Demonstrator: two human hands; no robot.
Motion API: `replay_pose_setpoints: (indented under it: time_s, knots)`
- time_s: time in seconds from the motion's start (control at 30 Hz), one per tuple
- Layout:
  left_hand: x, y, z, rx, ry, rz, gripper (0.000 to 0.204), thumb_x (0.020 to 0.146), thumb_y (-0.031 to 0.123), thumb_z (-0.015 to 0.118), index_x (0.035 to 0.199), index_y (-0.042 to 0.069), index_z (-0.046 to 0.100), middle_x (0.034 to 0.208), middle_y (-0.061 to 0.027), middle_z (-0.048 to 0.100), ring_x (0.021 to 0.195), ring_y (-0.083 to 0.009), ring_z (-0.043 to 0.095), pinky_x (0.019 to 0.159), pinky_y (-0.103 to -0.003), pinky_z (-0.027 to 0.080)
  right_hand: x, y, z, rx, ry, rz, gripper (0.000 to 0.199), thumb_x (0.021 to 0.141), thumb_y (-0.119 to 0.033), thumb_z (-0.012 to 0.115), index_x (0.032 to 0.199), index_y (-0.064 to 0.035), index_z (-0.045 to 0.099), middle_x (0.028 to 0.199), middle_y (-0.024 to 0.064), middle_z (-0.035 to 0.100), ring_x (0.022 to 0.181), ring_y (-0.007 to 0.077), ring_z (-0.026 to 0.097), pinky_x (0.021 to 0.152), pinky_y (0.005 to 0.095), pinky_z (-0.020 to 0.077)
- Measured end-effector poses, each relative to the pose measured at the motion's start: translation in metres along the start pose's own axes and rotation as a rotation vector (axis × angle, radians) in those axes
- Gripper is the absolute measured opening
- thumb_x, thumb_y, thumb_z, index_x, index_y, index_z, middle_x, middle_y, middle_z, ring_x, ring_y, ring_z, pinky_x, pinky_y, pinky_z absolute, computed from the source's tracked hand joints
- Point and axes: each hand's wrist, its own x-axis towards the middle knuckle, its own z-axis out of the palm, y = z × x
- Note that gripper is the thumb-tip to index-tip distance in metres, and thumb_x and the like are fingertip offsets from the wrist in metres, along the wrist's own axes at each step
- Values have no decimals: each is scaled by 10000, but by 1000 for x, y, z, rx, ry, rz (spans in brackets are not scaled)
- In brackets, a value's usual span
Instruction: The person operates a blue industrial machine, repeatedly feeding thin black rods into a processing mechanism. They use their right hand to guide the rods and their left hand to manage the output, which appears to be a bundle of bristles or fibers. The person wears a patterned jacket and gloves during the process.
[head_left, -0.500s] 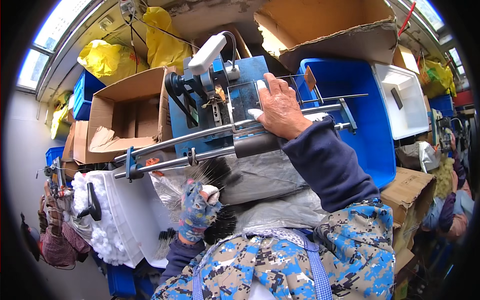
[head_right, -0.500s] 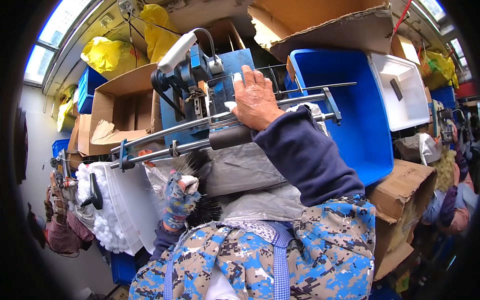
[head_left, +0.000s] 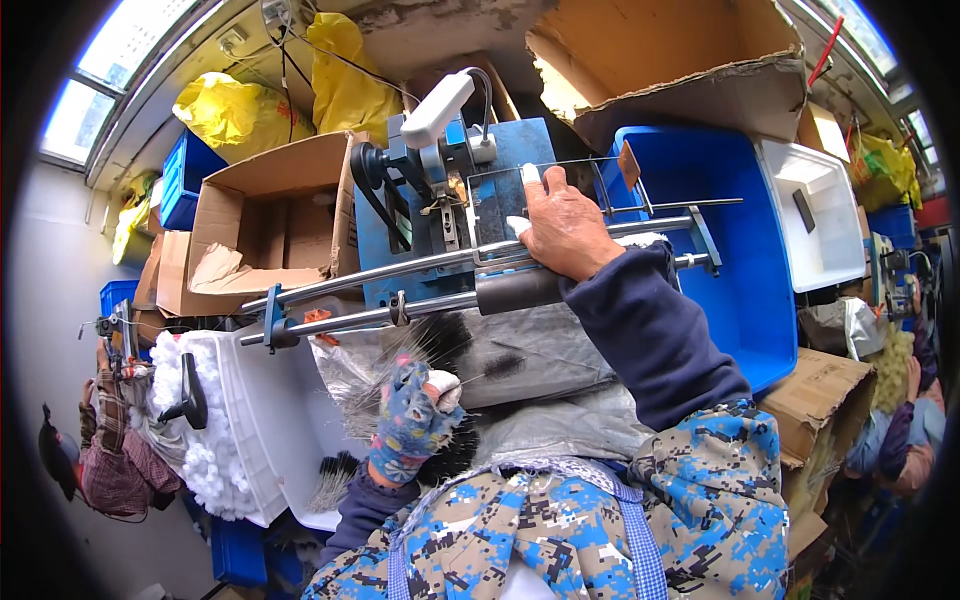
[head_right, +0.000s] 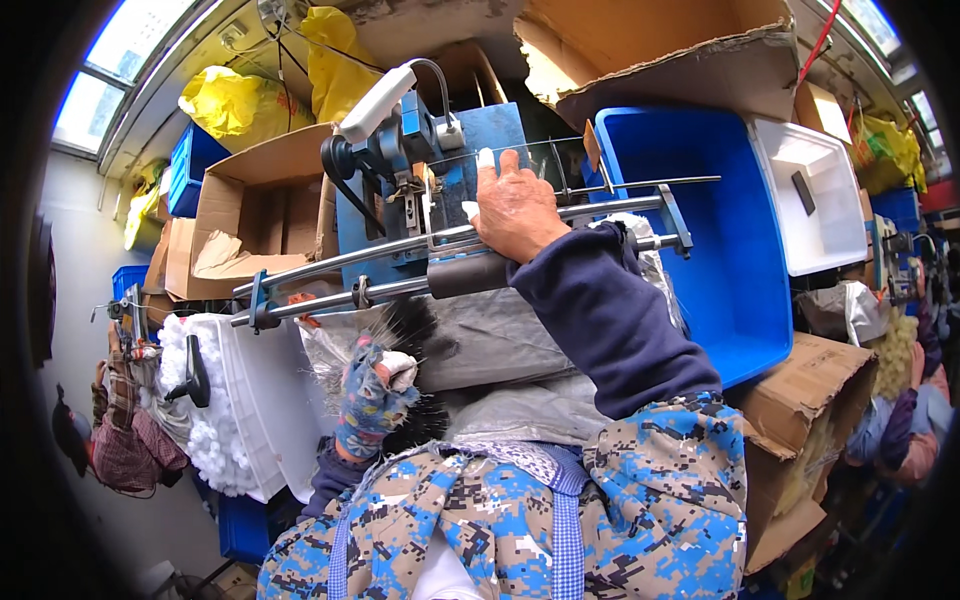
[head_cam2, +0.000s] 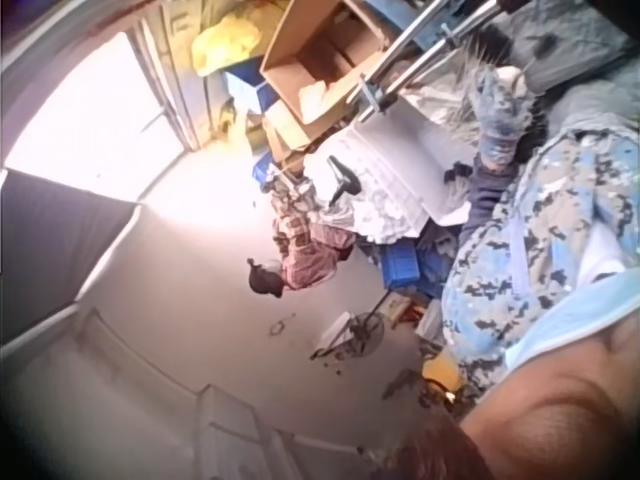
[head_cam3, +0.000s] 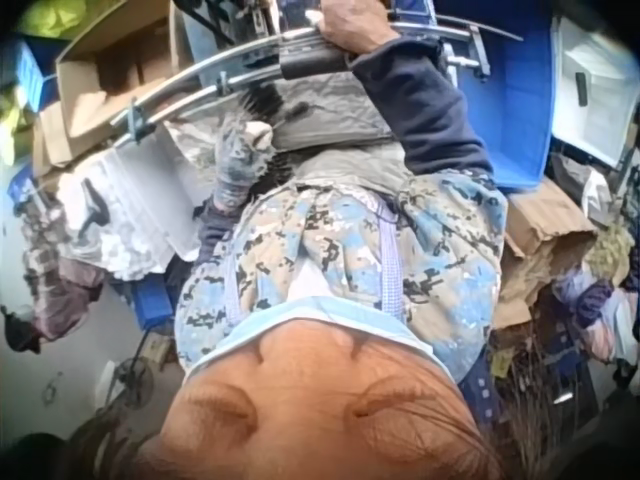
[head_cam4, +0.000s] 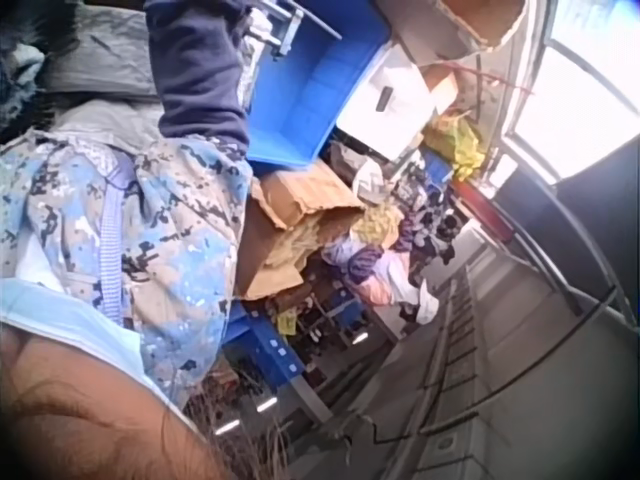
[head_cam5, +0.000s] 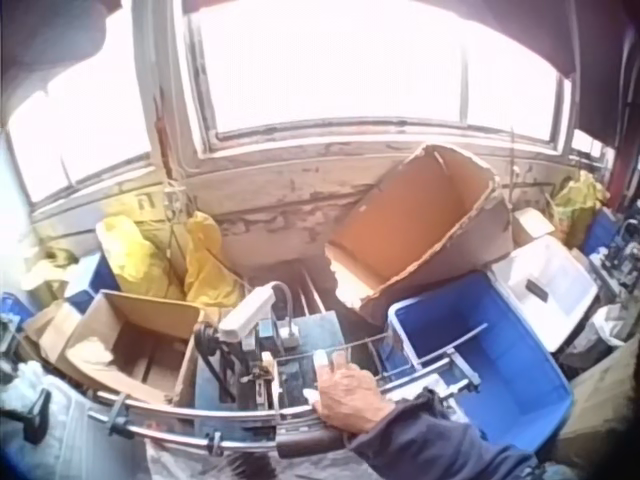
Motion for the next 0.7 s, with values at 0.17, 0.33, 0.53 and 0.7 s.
replay_pose_setpoints:
  time_s: [0.17,0.33,0.53,0.7]
  knots:
    - [-6,-3,3,3,2,-26,245,636,-58,666,832,77,608,716,-86,606,655,-295,596,753,-413,467,3,-8,4,-9,-11,-28,617,775,-261,640,1229,88,411,1067,235,468,873,366,604,741,388,511]
    - [-10,-4,0,-2,4,-46,245,636,-57,672,832,74,606,727,-86,607,661,-295,596,780,-421,466,6,-27,10,-14,-25,-37,655,797,-298,620,1261,93,373,1047,227,487,831,354,613,696,400,514]
    - [-7,-2,-2,2,17,-43,252,635,-63,666,837,75,609,733,-84,609,670,-294,597,801,-426,464,16,-60,30,-32,72,-67,671,786,-324,622,1238,107,374,999,208,510,757,305,613,624,377,517]
    - [-4,1,-7,-9,5,-37,256,633,-68,665,837,76,608,741,-89,610,667,-280,595,747,-401,474,18,-50,33,15,67,-147,632,810,-316,596,1225,111,384,982,228,501,729,316,618,623,370,517]
